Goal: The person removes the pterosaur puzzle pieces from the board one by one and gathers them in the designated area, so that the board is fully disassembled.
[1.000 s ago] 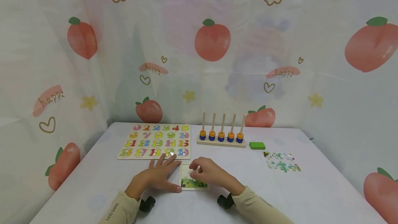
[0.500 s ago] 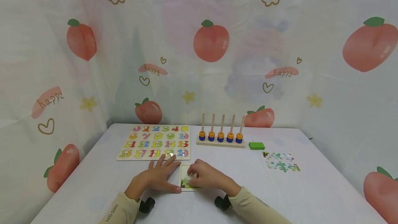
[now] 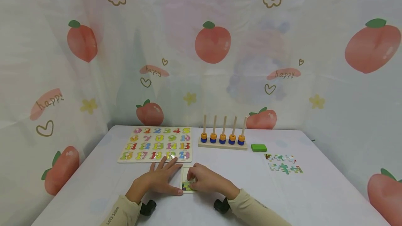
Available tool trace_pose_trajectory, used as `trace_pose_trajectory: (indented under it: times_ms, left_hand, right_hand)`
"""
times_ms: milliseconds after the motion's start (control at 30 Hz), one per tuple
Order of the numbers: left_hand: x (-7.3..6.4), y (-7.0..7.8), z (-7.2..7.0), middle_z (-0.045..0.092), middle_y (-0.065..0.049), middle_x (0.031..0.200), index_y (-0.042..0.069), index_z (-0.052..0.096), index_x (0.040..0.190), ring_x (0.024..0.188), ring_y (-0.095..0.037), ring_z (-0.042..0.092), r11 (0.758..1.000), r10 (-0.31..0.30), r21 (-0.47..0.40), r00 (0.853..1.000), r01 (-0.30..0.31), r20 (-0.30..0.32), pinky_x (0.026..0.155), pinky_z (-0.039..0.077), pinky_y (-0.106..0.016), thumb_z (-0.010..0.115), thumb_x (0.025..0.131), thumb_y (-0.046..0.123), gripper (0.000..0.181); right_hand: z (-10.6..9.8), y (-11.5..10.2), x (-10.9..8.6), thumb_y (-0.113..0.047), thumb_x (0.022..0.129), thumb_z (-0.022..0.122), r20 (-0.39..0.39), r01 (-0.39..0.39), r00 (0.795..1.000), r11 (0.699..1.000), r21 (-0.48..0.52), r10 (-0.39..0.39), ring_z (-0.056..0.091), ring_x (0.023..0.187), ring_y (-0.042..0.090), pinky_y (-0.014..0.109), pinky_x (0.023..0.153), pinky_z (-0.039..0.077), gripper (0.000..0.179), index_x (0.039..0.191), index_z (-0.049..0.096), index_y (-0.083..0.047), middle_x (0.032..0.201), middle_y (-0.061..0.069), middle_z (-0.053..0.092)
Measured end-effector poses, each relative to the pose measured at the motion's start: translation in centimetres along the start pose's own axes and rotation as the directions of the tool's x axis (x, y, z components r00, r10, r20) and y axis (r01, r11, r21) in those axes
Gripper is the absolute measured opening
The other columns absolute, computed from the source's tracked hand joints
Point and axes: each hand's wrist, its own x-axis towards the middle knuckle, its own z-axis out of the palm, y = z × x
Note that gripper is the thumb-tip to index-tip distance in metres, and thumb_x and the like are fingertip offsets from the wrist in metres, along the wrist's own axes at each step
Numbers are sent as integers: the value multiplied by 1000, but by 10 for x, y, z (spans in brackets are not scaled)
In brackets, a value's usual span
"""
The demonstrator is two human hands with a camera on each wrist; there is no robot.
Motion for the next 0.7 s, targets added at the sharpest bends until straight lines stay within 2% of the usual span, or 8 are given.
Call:
trace_pose_trajectory:
  times_ms: [200, 500, 700]
  left_hand:
    - [5, -9, 7, 17, -10, 178, 24, 38, 167, 161, -50, -1, 1000, 28, -3, 999, -28, -18, 117, -3, -82, 74, 80, 83, 111]
    - [0, -4, 3, 19, -12, 177, 23, 38, 166, 161, -50, 0, 999, 32, -8, 999, -32, -23, 117, -1, -82, 77, 81, 79, 109]
    - [-7, 5, -4, 20, -11, 177, 20, 40, 165, 161, -49, 1, 1000, 3, -8, 1000, -3, -1, 119, -1, -79, 80, 83, 72, 105]
  right_hand:
    - [2, -2, -1, 0, 91, 78, -10, 7, 1000, 999, -34, -7, 51, 80, 7, 25, 75, 50, 12, 102, 73, -4, 96, -2, 58]
    - [4, -10, 0, 8, 86, 76, -15, 27, 999, 997, -70, -28, 55, 86, 9, 28, 80, 54, 20, 104, 73, -2, 97, 1, 62]
    - [7, -11, 0, 11, 82, 75, -25, 21, 999, 998, -66, -23, 54, 86, 8, 26, 80, 54, 25, 104, 73, -1, 98, 0, 62]
